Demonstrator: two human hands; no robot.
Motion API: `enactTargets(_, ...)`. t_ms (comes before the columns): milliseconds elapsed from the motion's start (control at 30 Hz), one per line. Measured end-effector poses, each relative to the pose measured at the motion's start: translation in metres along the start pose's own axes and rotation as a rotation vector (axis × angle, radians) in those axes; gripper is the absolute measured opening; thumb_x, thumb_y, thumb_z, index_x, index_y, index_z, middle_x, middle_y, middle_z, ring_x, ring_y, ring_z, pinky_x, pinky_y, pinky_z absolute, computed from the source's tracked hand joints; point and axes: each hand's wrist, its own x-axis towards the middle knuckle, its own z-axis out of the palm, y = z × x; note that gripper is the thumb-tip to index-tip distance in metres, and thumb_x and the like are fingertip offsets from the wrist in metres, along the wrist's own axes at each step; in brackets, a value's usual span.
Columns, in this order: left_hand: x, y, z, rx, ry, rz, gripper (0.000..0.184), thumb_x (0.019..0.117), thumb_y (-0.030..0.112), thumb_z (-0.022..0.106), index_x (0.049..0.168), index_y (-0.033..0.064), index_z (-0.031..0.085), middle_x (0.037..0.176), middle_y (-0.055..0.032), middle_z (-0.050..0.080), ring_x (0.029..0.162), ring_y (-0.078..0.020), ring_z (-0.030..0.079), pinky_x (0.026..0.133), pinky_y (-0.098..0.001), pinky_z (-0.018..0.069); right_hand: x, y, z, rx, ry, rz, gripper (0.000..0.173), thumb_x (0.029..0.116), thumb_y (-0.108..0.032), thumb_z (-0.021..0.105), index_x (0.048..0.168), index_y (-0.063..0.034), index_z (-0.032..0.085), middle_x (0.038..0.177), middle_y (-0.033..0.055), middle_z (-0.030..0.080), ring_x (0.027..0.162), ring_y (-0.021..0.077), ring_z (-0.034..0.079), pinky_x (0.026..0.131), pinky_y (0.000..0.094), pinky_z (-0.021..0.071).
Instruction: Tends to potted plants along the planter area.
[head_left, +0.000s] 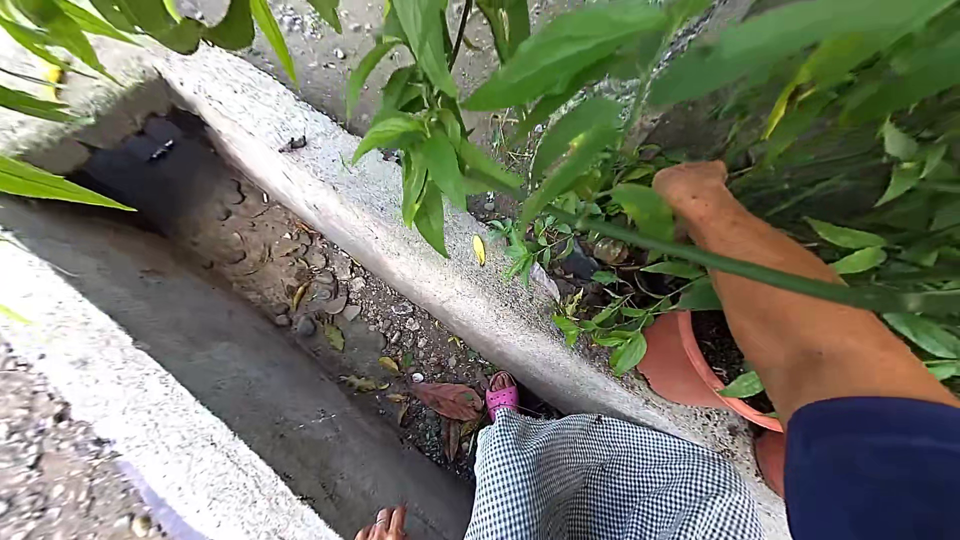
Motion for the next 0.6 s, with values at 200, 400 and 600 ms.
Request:
enactTargets(200,0.001,-0.002,0.006,0.000,0.057,-0.001,0.030,0.0892,0.005,0.060,0.114,-0.0001,0.075,0.113,-0.0242,0.073,0.097,-0.0444,0.072,0.091,-0.0569,0.0534,0.016,-0.016,0.007,0.139,0.034,0.130,0.039,0.1043,-0.019,0.052,0.120,0.0161,0.061,0.132,0.0352,0.058,0.127,0.0488,0.056,0.096,0.0648,0.0456)
enactTargets(400,0.002,-0.002,0.001,0.012,-0.019,-0.004,0.030,0.0925,0.006,0.058,0.117,-0.0007,0.074,0.118,-0.0240,0.071,0.102,-0.0443,0.071,0.095,-0.0570,0.0515,0.003,0.003,0.027,0.143,0.172,0.005,0.026,0.0964,0.001,0.061,0.120,0.0117,0.063,0.128,0.0355,0.061,0.123,0.0539,0.058,0.094,0.0667,0.0472)
enactTargets(600,0.003,-0.001,0.000,0.039,-0.048,-0.019,0.031,0.0936,0.007,0.056,0.119,0.0010,0.073,0.121,-0.0231,0.071,0.105,-0.0433,0.070,0.097,-0.0560,0.0510,0.013,0.010,0.048,0.187,0.256,-0.118,0.024,0.0994,-0.008,0.059,0.112,0.0108,0.066,0.121,0.0359,0.063,0.113,0.0560,0.061,0.088,0.0701,0.0475)
